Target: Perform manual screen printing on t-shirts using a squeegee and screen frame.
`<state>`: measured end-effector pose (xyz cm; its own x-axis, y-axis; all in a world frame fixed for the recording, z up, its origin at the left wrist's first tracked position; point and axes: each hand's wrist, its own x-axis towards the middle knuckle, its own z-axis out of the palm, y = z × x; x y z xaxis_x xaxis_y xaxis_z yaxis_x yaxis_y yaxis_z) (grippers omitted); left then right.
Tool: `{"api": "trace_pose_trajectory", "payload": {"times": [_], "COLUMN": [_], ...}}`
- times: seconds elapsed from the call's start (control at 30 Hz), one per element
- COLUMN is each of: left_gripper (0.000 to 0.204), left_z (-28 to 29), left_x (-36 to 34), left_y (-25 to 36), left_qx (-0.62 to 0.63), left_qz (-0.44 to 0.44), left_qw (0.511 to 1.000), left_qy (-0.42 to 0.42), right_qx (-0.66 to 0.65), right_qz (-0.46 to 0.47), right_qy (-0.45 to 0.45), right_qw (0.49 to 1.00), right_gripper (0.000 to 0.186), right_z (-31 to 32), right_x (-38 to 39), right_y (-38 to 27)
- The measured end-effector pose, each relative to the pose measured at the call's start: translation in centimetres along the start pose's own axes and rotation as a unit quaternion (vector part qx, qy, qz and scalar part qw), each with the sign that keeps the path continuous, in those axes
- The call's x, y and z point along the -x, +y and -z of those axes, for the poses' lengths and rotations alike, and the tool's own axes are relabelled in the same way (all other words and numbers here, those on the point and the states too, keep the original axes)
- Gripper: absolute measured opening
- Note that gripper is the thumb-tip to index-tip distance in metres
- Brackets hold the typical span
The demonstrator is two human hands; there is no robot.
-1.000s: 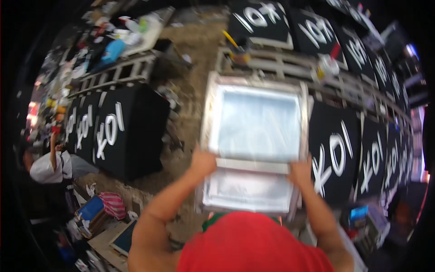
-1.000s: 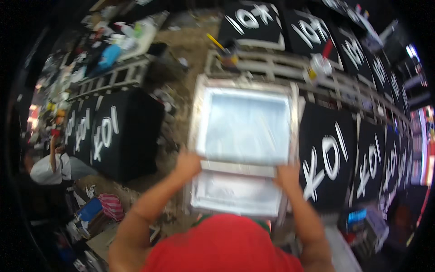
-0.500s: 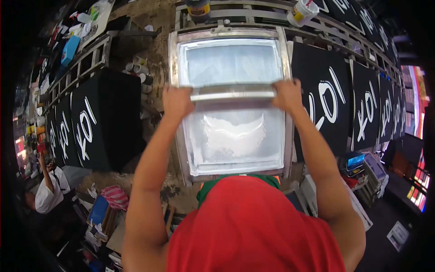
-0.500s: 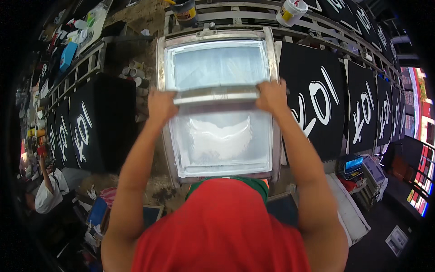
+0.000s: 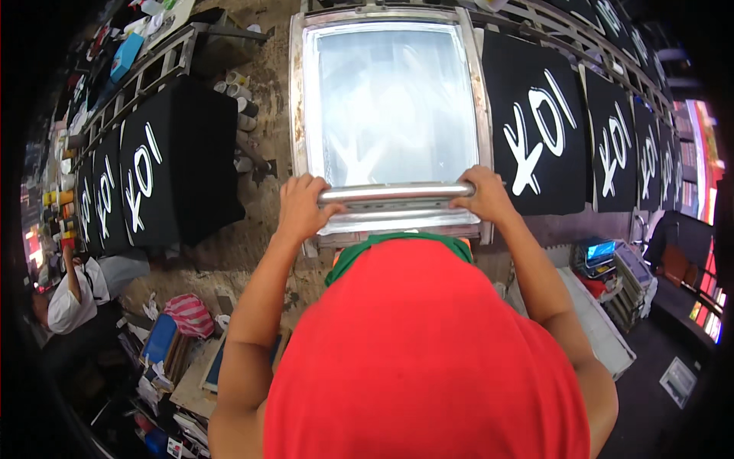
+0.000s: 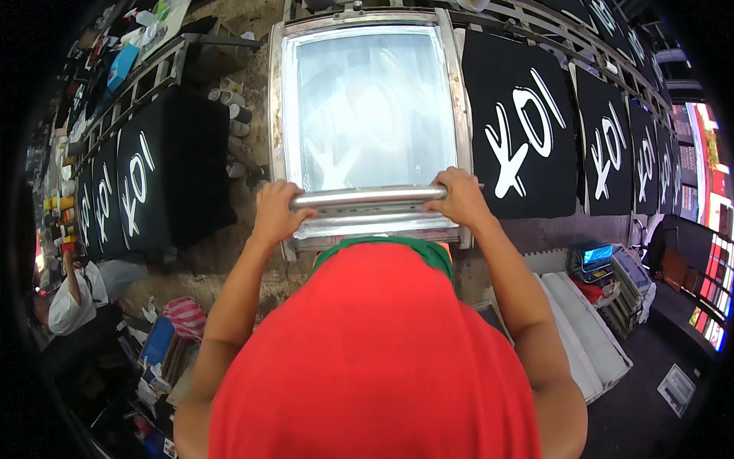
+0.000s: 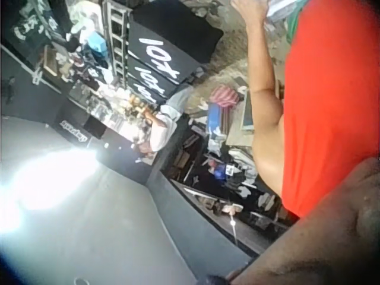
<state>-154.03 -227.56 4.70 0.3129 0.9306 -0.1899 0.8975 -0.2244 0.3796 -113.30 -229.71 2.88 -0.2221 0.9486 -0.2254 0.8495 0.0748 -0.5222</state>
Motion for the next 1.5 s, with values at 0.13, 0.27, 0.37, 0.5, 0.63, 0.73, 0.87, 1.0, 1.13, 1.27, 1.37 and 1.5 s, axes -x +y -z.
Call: {"api": "trace_pose_trajectory", "payload": {"times": [0.13,0.27,0.37,0.5,0.63,0.73,0.87,1.0,1.13,1.27,1.37,1.5], "left_gripper": [0.05,0.06,0.07,0.077,0.068,0.052,0.034,0.038,0.041,0.033,0.026,0.025], "left_z": [-1.9,-4.4,-4.6,-3.5,-0.3,4.6,8.3,8.3,8.1,9.0,8.4,6.4], "left_x": [0.8,1.3,0.1,-2.8,-9.1,-16.6,-26.5,-33.5,-34.7,-35.8,-34.3,-27.8], "left_y": [-0.5,-1.1,-0.6,-0.9,-2.0,-2.3,-3.3,-4.6,-4.8,-3.9,-5.2,-4.4], "left_qx": [-0.017,-0.066,-0.087,-0.078,-0.09,-0.101,-0.183,-0.184,-0.212,-0.157,-0.178,-0.165], "left_qz": [-0.034,-0.061,-0.031,0.002,-0.028,-0.046,-0.082,-0.065,-0.039,-0.032,-0.043,-0.054], "left_qw": [0.999,0.992,0.995,0.993,0.995,0.993,0.973,0.973,0.976,0.985,0.981,0.984], "left_qy": [0.028,0.087,0.047,-0.085,0.012,0.047,0.117,0.124,0.028,0.07,0.061,0.045], "right_qx": [-0.007,0.101,0.126,0.151,0.141,0.11,0.169,0.194,0.191,0.186,0.183,0.17], "right_qz": [-0.026,0.025,-0.022,-0.058,0.01,0.036,0.059,0.046,0.034,0.086,-0.013,-0.014], "right_qy": [-0.035,0.038,-0.048,-0.171,-0.02,0.064,0.114,0.151,-0.02,0.121,-0.005,-0.025], "right_qw": [0.999,0.994,0.991,0.972,0.99,0.991,0.977,0.968,0.981,0.971,0.983,0.985], "right_gripper": [0.053,0.061,0.076,0.081,0.078,0.052,0.047,0.047,0.046,0.041,0.04,0.038], "right_z": [-1.2,-3.6,-2.4,-1.4,1.7,6.6,10.9,10.6,11.3,12.2,11.9,9.4], "right_x": [0.3,0.8,-1.1,-3.6,-9.3,-15.8,-24.8,-31.2,-32.1,-34.8,-34.1,-27.0], "right_y": [0.6,1.6,-0.1,1.0,2.2,1.8,1.9,4.3,5.1,6.8,4.3,3.2]}}
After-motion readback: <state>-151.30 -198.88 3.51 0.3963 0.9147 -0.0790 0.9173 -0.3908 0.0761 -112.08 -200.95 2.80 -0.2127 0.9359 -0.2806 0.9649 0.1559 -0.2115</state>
